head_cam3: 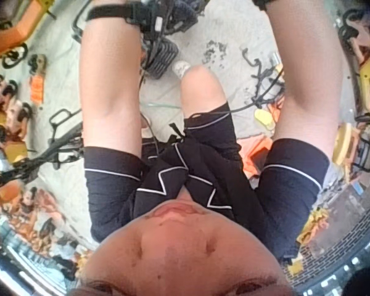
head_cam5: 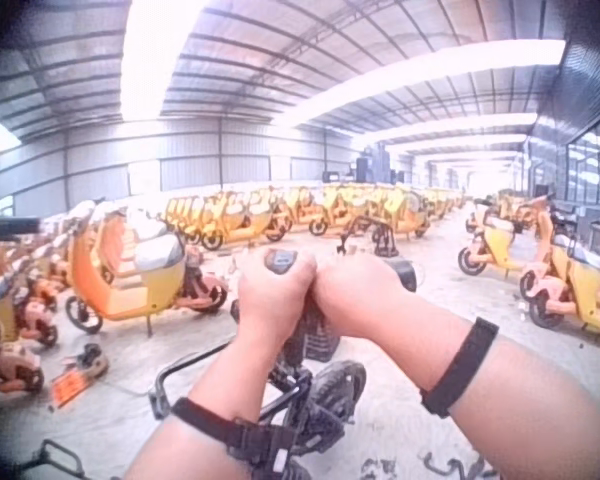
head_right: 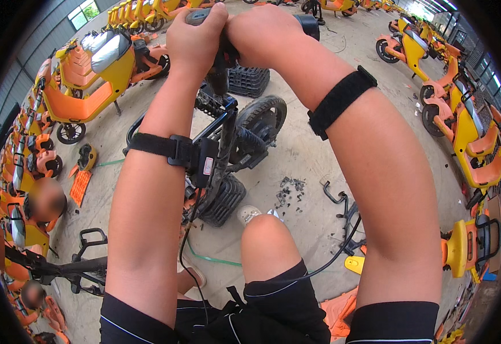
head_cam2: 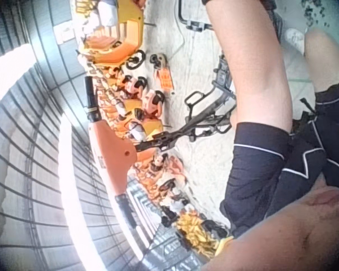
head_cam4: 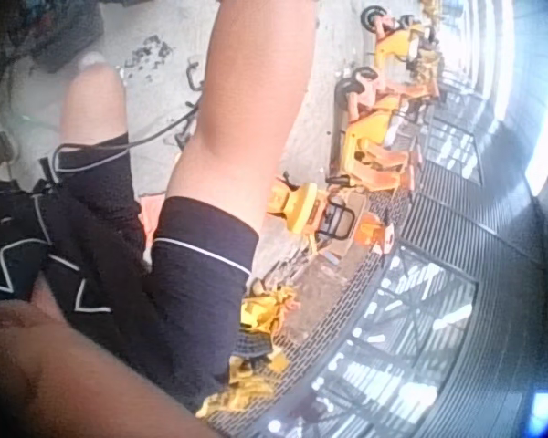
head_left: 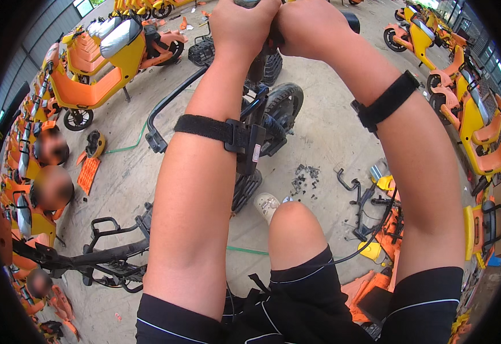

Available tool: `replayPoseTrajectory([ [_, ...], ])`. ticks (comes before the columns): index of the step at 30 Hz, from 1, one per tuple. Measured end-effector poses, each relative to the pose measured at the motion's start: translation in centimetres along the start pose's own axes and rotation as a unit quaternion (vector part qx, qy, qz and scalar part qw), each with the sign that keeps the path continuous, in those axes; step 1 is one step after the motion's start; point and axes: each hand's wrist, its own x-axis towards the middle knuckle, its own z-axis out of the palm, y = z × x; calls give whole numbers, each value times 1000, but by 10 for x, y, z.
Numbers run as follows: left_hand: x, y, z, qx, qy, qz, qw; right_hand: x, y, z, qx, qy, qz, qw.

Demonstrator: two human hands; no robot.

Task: The person uses a power drill and their hands to secure wiring and mechanical components to a motorcycle frame while seated on the floor.

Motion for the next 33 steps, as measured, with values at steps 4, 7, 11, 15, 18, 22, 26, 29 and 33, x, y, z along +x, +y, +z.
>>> replayPoseTrajectory([
  [4, 1, -1, -1, -36, -11, -22, 999, 4, 0, -3, 23, 34, -11, 999],
  [7, 2, -3, 0, -51, -6, -17, 999, 5, 0, -5, 24, 29, -12, 999],
  [11, 6, -2, 4, -70, -37, -10, 997, 4, 4, -8, 12, -19, -24, 999],
  [15, 7, 3, 1, -5, -69, -28, 997, 1, 2, -9, -5, -36, 4, 999],
  [18, 5, 1, 6, 30, -31, 2, 999, -1, 3, -5, -2, -12, 2, 1000],
  [22, 6, -4, 5, -36, -30, -4, 999, 0, 3, -4, 3, -6, -4, 1000],
  [26, 6, -3, 6, -27, -31, -13, 999, 0, 1, -8, 11, -42, 24, 999],
  [29, 5, -4, 7, -32, -34, -7, 999, -3, 2, -4, 29, -15, 23, 999],
  [33, 2, -5, 6, -51, -29, -15, 998, 0, 3, 0, 61, 28, -22, 997],
])
